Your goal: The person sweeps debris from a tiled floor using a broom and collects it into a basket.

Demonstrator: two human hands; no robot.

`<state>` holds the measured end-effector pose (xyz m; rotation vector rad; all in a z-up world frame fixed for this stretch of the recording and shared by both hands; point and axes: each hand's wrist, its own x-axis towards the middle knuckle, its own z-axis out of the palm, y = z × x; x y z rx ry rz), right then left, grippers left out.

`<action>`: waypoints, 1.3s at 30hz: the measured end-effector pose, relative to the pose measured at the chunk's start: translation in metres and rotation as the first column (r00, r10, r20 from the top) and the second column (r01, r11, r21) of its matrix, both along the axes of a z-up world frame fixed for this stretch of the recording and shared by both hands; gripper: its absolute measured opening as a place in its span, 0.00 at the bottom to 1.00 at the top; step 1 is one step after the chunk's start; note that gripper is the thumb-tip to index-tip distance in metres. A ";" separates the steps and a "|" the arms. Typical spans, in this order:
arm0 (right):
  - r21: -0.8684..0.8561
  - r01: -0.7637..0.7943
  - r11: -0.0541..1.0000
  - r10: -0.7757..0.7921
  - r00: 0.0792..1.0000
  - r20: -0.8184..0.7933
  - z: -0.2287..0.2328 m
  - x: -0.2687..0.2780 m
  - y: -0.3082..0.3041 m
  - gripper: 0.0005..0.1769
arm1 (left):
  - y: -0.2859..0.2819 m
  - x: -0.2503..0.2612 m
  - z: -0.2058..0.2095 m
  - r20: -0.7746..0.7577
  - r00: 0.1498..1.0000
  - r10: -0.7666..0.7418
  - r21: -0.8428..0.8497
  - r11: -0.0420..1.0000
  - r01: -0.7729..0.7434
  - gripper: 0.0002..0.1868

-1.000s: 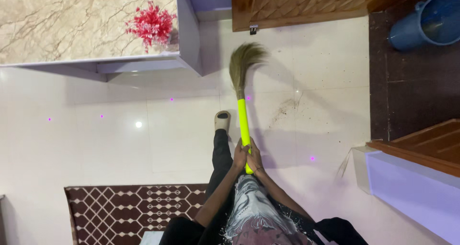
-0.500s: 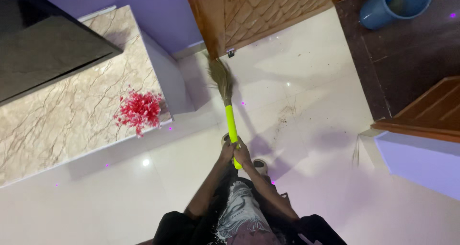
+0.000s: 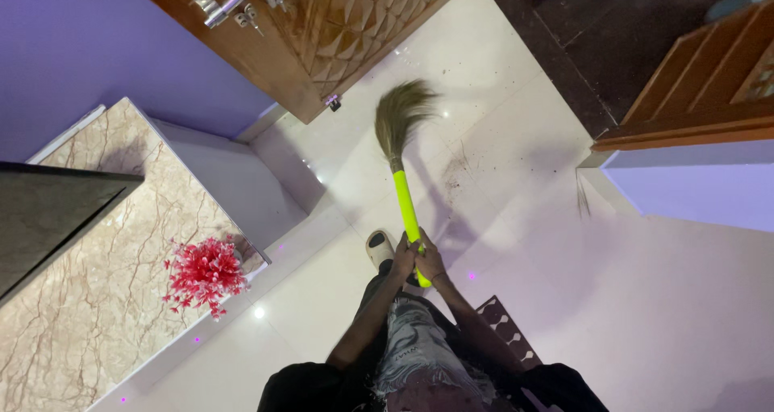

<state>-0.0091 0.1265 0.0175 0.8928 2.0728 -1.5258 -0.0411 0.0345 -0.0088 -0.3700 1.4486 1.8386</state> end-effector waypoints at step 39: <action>-0.019 0.280 0.960 -0.278 0.958 0.076 -0.058 -0.142 0.236 0.39 | 0.106 0.021 0.010 0.300 0.909 0.290 -0.173 0.953 -0.247 0.27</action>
